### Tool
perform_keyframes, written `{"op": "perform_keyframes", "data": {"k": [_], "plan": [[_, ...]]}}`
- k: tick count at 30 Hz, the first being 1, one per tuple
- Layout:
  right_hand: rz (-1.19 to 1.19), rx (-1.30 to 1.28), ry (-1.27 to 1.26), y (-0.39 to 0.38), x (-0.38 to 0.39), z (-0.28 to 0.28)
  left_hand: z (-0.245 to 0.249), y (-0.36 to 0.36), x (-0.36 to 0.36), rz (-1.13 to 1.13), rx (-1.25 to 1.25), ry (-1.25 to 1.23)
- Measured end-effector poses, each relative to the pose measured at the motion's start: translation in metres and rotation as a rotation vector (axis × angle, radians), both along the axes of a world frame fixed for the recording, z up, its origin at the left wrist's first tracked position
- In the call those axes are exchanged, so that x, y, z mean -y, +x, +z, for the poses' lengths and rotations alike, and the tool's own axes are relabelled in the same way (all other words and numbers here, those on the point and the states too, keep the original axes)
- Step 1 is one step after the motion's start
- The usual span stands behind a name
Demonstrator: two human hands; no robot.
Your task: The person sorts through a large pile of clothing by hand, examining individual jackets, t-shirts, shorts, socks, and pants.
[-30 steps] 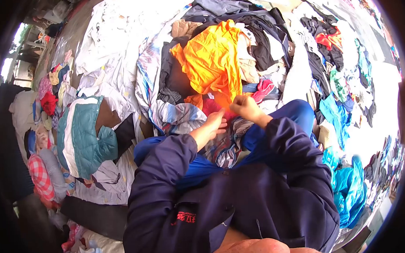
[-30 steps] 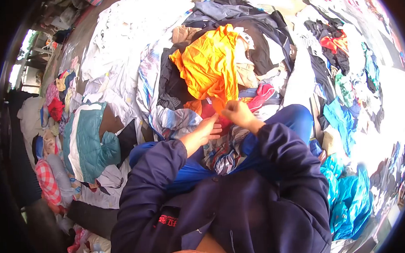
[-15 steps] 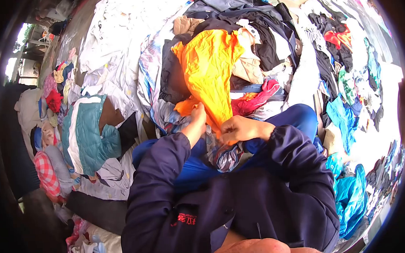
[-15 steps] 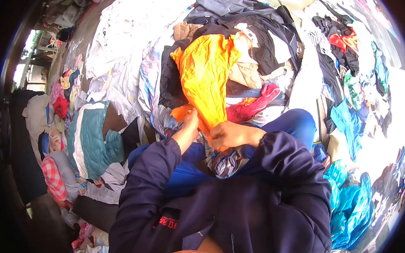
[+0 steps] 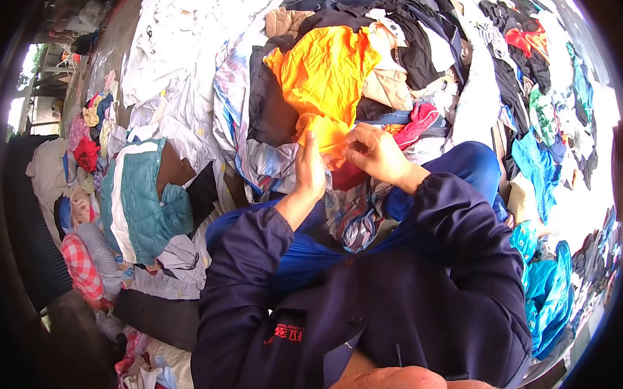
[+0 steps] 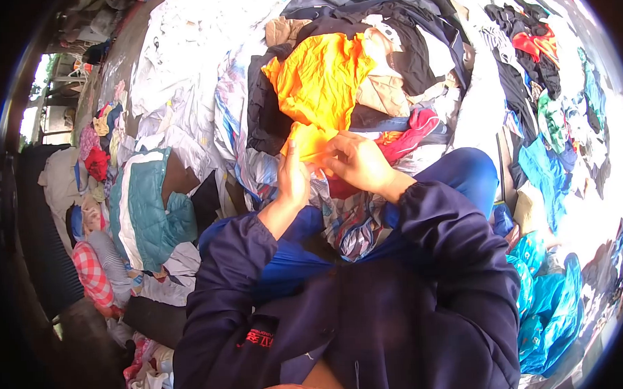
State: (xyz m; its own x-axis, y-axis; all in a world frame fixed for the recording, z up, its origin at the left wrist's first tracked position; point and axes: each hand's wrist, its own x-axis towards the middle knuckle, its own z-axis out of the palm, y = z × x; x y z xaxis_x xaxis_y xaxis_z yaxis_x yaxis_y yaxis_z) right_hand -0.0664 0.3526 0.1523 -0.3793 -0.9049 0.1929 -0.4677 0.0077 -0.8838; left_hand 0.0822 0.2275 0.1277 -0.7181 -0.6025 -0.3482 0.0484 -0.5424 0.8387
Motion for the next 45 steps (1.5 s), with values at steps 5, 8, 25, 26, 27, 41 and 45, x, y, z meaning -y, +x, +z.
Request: {"op": "perform_keyframes", "data": {"k": [5,8,25,26,27,41,45], "plan": [[0.001,-0.261,-0.195,0.01,0.007,0.011,0.028,-0.011,-0.014,0.031,-0.151,-0.103],[-0.028,-0.387,-0.238,0.013,0.01,0.009,0.028,-0.006,-0.012,-0.042,-0.165,-0.047],[-0.022,1.241,-0.148,-0.005,0.007,-0.022,0.017,-0.01,-0.003,-0.062,0.085,-0.423],[-0.052,1.278,-0.175,-0.005,0.007,-0.025,0.014,-0.01,-0.002,-0.05,0.083,-0.484],[-0.082,1.314,-0.202,-0.005,0.007,-0.026,0.011,-0.009,-0.001,0.04,0.103,-0.418],[-0.4,1.551,-0.738,-0.139,-0.03,-0.013,0.019,0.046,0.135,0.487,-0.019,0.143],[-0.389,1.512,-0.863,-0.155,-0.042,0.001,0.011,0.064,0.153,0.658,0.051,0.133]]}}
